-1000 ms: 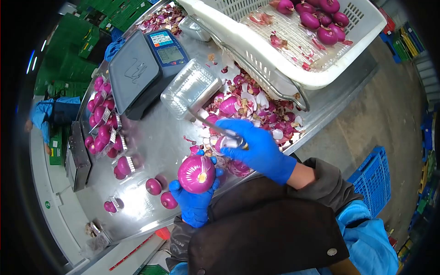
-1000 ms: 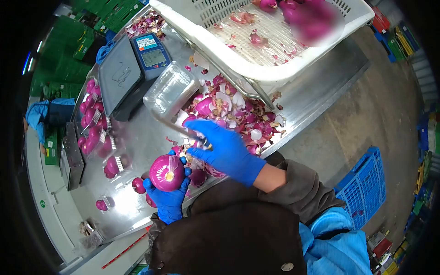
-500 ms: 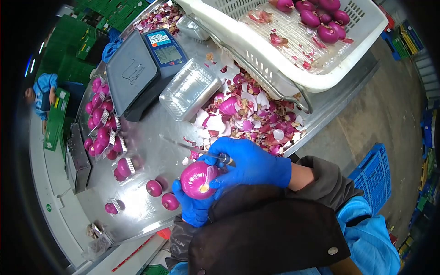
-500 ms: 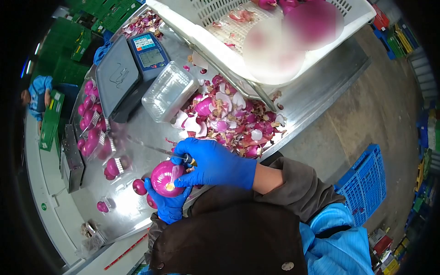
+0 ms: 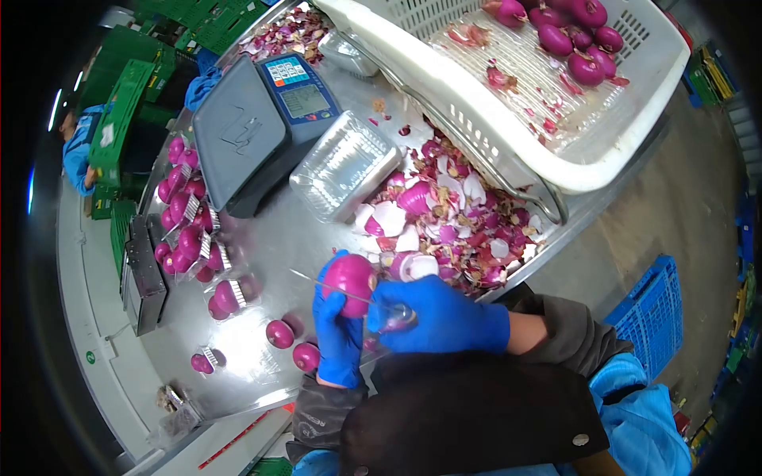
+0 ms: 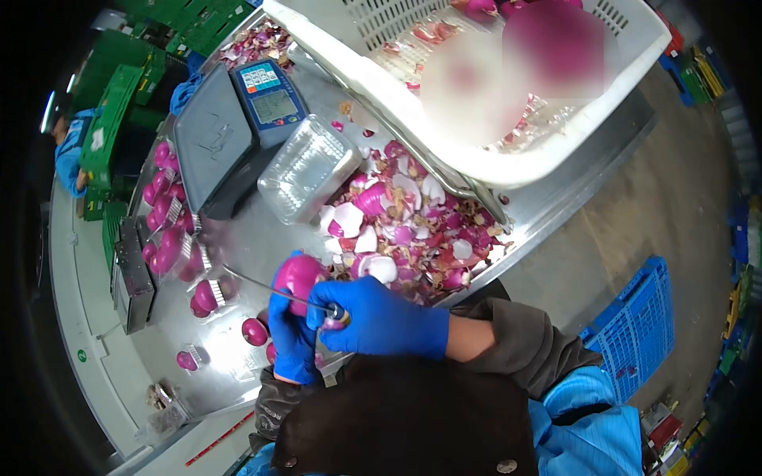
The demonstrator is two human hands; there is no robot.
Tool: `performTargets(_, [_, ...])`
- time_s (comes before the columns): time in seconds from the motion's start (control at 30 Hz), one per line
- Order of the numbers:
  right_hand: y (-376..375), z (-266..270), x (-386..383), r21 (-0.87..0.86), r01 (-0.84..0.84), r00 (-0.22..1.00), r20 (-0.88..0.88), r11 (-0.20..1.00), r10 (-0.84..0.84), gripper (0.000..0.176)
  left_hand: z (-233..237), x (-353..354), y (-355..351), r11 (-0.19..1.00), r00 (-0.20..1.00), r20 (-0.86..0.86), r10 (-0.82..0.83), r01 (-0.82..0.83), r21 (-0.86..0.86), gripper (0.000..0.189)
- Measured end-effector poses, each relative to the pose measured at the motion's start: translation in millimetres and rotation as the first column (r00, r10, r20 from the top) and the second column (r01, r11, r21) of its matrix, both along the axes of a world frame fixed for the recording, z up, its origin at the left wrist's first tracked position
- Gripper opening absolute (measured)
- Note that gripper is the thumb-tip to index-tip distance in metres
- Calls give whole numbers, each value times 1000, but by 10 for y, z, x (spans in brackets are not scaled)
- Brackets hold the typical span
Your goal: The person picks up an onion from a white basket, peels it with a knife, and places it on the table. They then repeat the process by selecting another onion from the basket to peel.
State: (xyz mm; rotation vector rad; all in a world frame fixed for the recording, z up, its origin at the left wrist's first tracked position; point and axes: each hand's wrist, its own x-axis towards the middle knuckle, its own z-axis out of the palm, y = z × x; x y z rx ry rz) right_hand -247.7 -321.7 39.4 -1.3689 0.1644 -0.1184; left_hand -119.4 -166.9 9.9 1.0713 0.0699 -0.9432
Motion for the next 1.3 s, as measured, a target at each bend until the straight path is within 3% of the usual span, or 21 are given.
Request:
performTargets(0.03, [13, -8, 2, 88, -39, 999, -8, 995, 40, 25, 10, 127, -58, 991, 988, 151, 6, -26, 133, 66])
performTargets(0.1, [-38, -93, -21, 22, -15, 994, -112, 1000, 17, 31, -1, 579, -128, 983, 912, 409, 11, -85, 161, 62])
performTargets(0.17, [-117, -191, -40, -396, 241, 952, -79, 886, -294, 41, 41, 1126, -297, 944, 692, 722, 14, -248, 219, 61])
performTargets(0.23, [-116, -236, -73, -445, 292, 939, -36, 847, -343, 49, 109, 1728, -462, 853, 473, 874, -112, -405, 329, 61])
performTargets(0.33, [-12, -364, -147, -327, 218, 945, -164, 919, -283, 47, -70, 2594, -590, 758, 248, 928, -280, -536, 372, 65])
performTargets(0.37, [37, -451, -178, -410, 178, 957, -139, 894, -255, 42, -157, 2879, -635, 707, 152, 913, -377, -589, 390, 66])
performTargets(0.43, [123, -649, -239, -590, 159, 981, 2, 792, -195, 34, -339, 3207, -699, 765, 57, 939, -340, -563, 311, 66])
performTargets(0.47, [221, -876, -283, -651, 176, 979, 40, 738, -198, 34, -405, 3324, -725, 760, 165, 924, -346, -527, 379, 67])
performTargets(0.53, [124, -608, -280, -509, 143, 978, -60, 849, -201, 32, -431, 3287, -790, 706, 239, 886, -398, -537, 462, 66])
performTargets(0.57, [70, -609, -287, -534, 167, 969, -64, 829, -237, 32, -470, 3330, -781, 703, 211, 885, -415, -542, 459, 65])
performTargets(0.63, [3, -619, -319, -546, -33, 975, -200, 837, -92, 32, -395, 3297, -804, 720, 269, 868, -417, -485, 496, 68])
performTargets(0.73, [-131, -550, -407, -491, -16, 979, -185, 871, -86, 27, -452, 3486, -772, 671, 282, 825, -489, -483, 563, 68])
performTargets(0.8, [-166, -559, -485, -500, -45, 980, -190, 865, -59, 30, -267, 3407, -844, 660, -169, 843, -510, -705, 258, 60])
performTargets(0.83, [-186, -575, -528, -502, -43, 980, -188, 864, -60, 30, -75, 3284, -958, 662, -171, 844, -508, -705, 255, 60])
performTargets(0.9, [-230, -627, -626, -493, -86, 984, -178, 866, -4, 25, 425, 2831, -1374, 849, -188, 917, -352, -477, 228, 53])
performTargets(0.93, [-153, -850, -686, -531, 0, 996, -79, 847, -50, 20, 626, 2612, -1571, 849, -189, 918, -349, -479, 224, 53])
performTargets(1.0, [-262, -863, -806, -520, 10, 997, -65, 854, -52, 19, 990, 2140, -2013, 943, 67, 958, -278, -169, 286, 47])
performTargets(1.07, [-408, -874, -883, -539, -81, 988, -153, 839, -3, 21, 1300, 1593, -2488, 957, 49, 957, -285, -41, 287, 46])
performTargets(1.17, [-824, -714, -1109, -671, -7, 998, -53, 741, -39, 22, 1550, 944, -3221, 909, -74, 926, -371, 173, 378, 44])
performTargets(1.23, [-953, -769, -1259, -645, -85, 983, -181, 760, -43, 21, 1630, 598, -3720, 809, -24, 859, -511, 326, 490, 44])
performTargets(1.3, [-1101, -805, -1395, -635, -8, 980, -158, 773, -120, 21, 1481, 377, -4199, 744, -210, 838, -504, 387, 544, 45])
